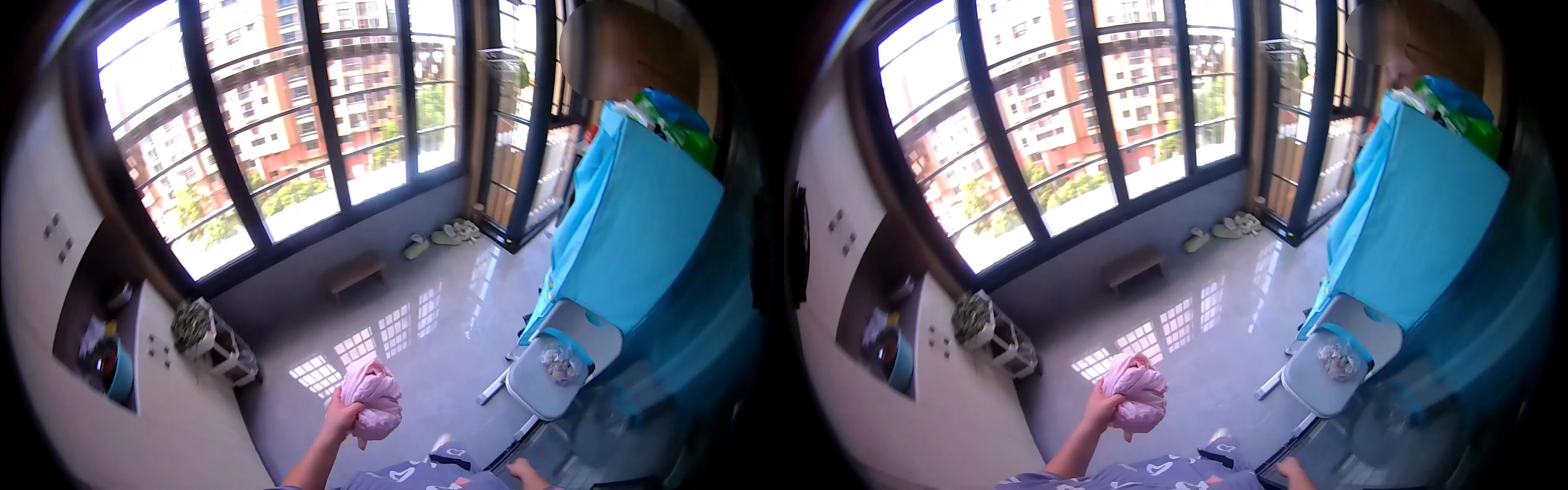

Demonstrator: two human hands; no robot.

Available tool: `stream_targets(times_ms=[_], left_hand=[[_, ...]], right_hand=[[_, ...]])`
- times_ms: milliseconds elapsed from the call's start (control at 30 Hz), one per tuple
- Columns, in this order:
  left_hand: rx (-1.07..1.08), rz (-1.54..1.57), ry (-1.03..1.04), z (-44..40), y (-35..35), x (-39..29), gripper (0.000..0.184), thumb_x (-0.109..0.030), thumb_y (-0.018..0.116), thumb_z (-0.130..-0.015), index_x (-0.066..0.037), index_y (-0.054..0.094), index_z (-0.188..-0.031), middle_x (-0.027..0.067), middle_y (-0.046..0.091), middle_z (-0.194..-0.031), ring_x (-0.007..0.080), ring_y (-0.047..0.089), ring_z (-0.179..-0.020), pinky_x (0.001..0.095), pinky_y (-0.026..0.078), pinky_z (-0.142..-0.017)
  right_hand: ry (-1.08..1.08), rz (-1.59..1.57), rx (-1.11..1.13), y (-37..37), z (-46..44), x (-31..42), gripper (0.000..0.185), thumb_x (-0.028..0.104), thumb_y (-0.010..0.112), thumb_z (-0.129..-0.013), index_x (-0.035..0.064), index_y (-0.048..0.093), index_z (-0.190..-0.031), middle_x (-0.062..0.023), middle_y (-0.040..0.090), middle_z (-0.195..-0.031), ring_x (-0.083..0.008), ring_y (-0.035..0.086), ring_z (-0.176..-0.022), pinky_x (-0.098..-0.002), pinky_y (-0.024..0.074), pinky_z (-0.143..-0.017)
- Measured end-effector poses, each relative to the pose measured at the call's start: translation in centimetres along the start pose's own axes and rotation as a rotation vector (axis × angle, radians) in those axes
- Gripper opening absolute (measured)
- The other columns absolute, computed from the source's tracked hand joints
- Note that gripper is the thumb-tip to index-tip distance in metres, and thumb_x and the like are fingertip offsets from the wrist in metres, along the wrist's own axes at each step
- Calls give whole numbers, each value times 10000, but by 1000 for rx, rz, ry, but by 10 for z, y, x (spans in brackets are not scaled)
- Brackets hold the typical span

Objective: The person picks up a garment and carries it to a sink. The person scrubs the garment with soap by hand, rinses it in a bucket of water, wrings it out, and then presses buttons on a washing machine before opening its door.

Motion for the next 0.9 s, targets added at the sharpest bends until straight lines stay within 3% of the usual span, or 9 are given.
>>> stream_targets(times_ms=[33,267,333,400,467,533,667,800,900], left_hand=[[59,16,-37,-31,19,-6,661,24,646,-708,34,401,-1322,192,583,-1170,272,637,-1010,370,550,-858],[90,113,-13,-225,173,-32,659,32,653,-708,10,415,-1322,167,605,-1139,238,638,-958,327,541,-778],[101,75,-47,-264,211,-60,650,32,654,-712,14,422,-1318,161,613,-1115,235,639,-946,324,540,-770],[160,54,14,-313,249,-85,651,32,655,-708,20,425,-1318,158,616,-1100,231,638,-940,324,538,-771],[165,48,1,-357,279,-112,656,37,650,-699,30,430,-1317,166,612,-1122,236,640,-961,328,533,-803],[195,83,3,-415,303,-118,658,39,645,-701,30,427,-1322,167,610,-1141,242,641,-983,330,529,-826],[246,107,43,-529,365,-138,635,35,635,-718,27,429,-1319,159,608,-1149,240,635,-1008,331,523,-853],[288,51,42,-665,444,-144,661,32,647,-710,21,412,-1327,167,599,-1165,243,634,-1009,330,522,-850],[365,22,-6,-737,524,-170,693,16,677,-699,17,404,-1337,161,603,-1166,234,629,-1005,323,519,-833]], right_hand=[[37,-33,97,4,0,-21,492,459,576,-846,9,722,-979,-214,689,-1046,-387,652,-995,-423,517,-895],[264,-299,263,-83,-77,-57,425,403,596,-880,30,706,-1052,-196,684,-1091,-317,656,-1015,-402,497,-912],[123,-324,210,-113,-148,-47,411,390,602,-887,37,701,-1073,-191,683,-1101,-300,656,-1019,-398,492,-914],[-263,-387,111,-131,-251,-43,398,377,607,-894,44,696,-1093,-186,681,-1111,-282,656,-1022,-394,488,-916],[81,-376,-65,-308,-264,48,460,392,589,-896,28,644,-1172,-212,667,-1136,-361,646,-1039,-450,499,-912],[-86,-407,-220,-421,-342,104,399,399,556,-904,40,681,-1025,-207,683,-1050,-383,649,-995,-468,517,-855],[-253,-644,-494,-621,-435,199,348,323,619,-893,38,674,-1085,-172,703,-1017,-318,673,-969,-388,525,-832],[-208,-846,-545,-717,-499,228,336,297,628,-894,37,667,-1103,-164,704,-1028,-304,675,-970,-379,526,-833],[-67,-558,-303,-710,-544,193,346,319,630,-877,43,675,-1080,-170,701,-1014,-303,675,-931,-385,526,-806]])
Point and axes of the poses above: each hand's wrist, its own z-axis away from the middle knuckle, its own y-axis out of the palm, x = y × z, the point moved 6 cm from there along -z, towards the middle knuckle
